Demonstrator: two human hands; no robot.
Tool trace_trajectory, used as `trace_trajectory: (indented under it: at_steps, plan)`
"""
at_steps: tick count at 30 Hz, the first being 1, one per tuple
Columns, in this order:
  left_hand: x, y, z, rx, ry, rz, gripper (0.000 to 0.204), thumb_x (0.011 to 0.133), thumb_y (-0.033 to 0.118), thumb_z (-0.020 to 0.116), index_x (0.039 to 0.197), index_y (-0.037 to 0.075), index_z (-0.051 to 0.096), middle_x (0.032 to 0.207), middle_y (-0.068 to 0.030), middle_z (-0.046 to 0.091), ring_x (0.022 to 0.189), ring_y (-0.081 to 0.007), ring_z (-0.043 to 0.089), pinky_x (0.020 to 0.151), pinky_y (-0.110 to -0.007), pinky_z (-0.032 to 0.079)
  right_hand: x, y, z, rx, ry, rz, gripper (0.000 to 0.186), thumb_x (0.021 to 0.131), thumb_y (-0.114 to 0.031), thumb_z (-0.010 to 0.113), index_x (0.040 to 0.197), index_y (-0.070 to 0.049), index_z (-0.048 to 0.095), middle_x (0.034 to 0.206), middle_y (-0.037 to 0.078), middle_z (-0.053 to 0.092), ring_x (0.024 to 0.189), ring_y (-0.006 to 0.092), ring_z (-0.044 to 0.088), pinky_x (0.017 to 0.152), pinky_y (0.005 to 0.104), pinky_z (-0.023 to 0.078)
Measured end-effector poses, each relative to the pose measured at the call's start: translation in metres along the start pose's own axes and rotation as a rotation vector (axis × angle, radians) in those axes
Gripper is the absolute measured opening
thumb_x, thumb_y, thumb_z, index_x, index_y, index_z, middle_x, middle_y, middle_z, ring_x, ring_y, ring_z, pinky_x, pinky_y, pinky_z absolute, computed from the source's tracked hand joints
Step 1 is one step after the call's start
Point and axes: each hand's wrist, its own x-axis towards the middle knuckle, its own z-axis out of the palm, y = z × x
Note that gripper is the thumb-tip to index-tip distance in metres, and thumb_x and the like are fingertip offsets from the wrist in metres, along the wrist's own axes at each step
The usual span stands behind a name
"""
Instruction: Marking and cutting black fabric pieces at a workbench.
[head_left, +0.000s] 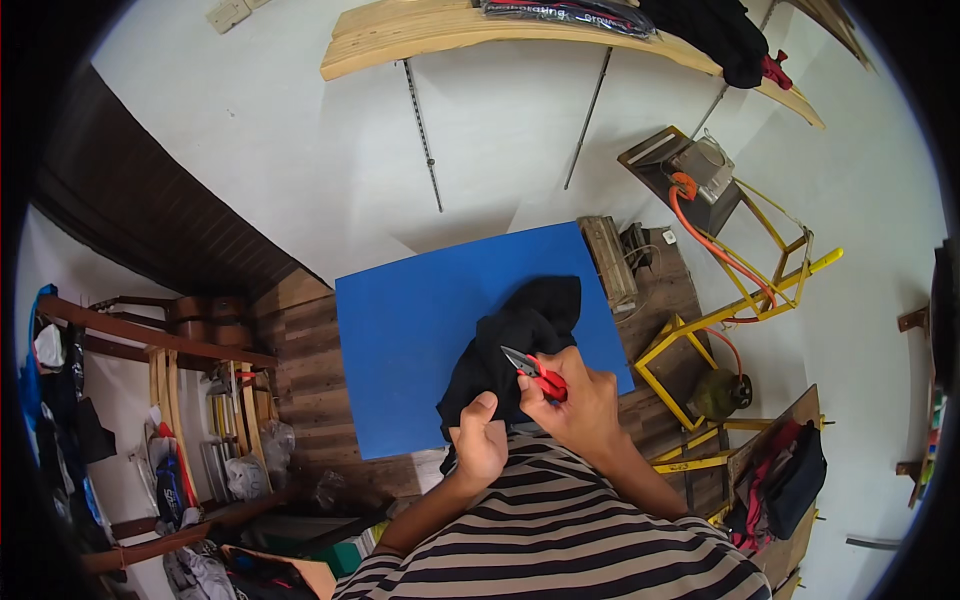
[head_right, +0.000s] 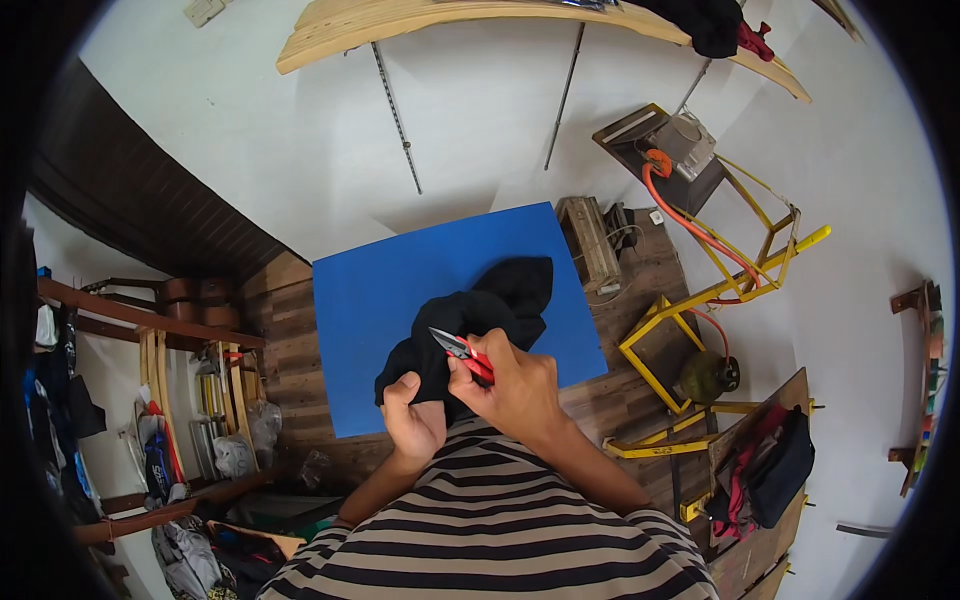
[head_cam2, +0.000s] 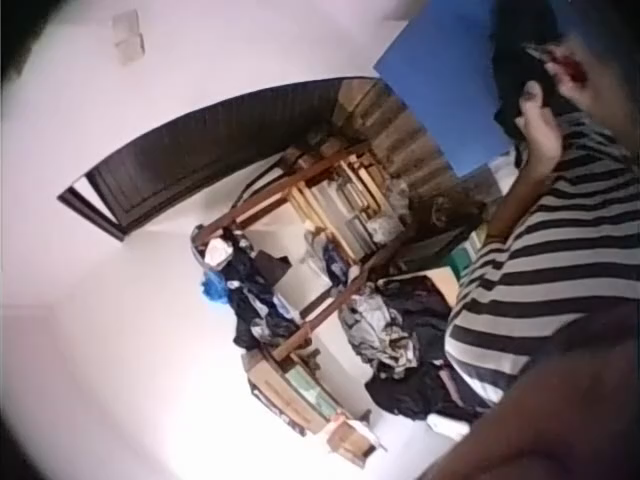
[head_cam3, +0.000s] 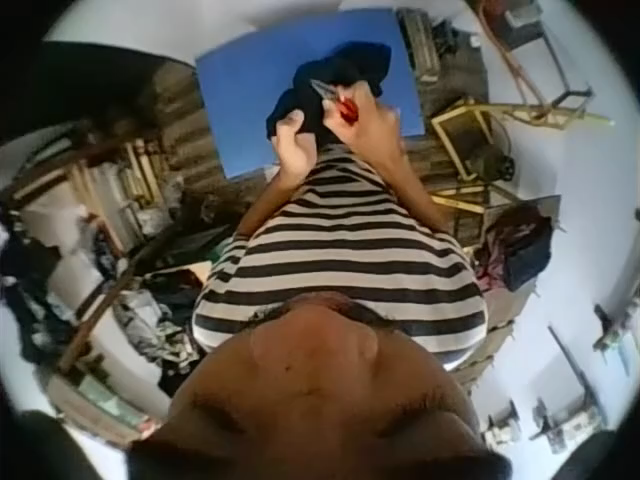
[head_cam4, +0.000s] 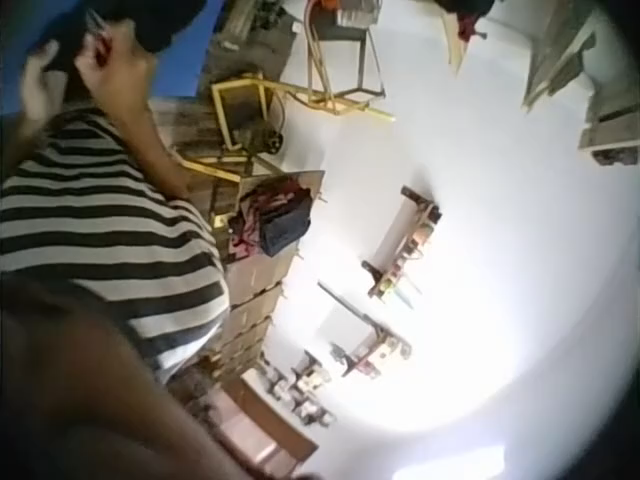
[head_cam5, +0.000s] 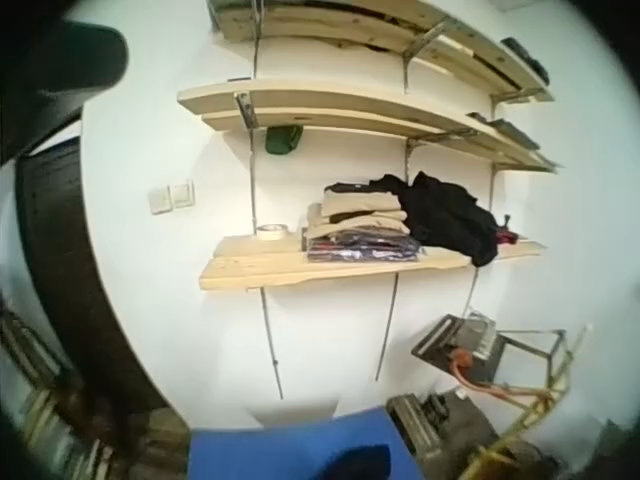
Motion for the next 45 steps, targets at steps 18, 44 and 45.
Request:
trace_trajectory:
  at_steps: [18, 44, 45]
  plan:
    - [0.010, 0.019, 0.010, 0.396, -0.036, 0.210, 0.008, 0.085, -0.002, 0.056, 0.089, -0.007, 0.061, 0.091, -0.0037, 0.061, 0.083, -0.0102, 0.052, 0.076, -0.025, 0.041, 0.006, -0.003, 0.006, 0.001, 0.010, -0.013, 0.027, 0.077, -0.018, 0.075, 0.085, -0.004, 0.054, 0.063, 0.008, 0.062, 0.051, 0.0219, 0.063, 0.043, 0.0307, 0.048]
    - [0.010, 0.022, 0.000, 0.546, -0.244, 0.248, 0.030, 0.078, -0.011, 0.054, 0.106, -0.006, 0.065, 0.092, -0.0028, 0.064, 0.074, -0.0076, 0.053, 0.069, -0.022, 0.044, 0.013, 0.001, 0.004, -0.014, 0.012, 0.031, 0.028, 0.079, -0.018, 0.074, 0.090, -0.003, 0.054, 0.071, 0.011, 0.066, 0.056, 0.0253, 0.066, 0.046, 0.0325, 0.050]
    - [0.010, 0.023, -0.002, 0.547, -0.245, 0.247, 0.030, 0.078, -0.011, 0.054, 0.106, -0.006, 0.065, 0.092, -0.0028, 0.064, 0.074, -0.0076, 0.053, 0.069, -0.022, 0.044, 0.012, 0.001, 0.003, -0.015, 0.014, 0.032, 0.028, 0.079, -0.018, 0.074, 0.090, -0.003, 0.054, 0.071, 0.011, 0.066, 0.056, 0.0253, 0.066, 0.046, 0.0325, 0.050]
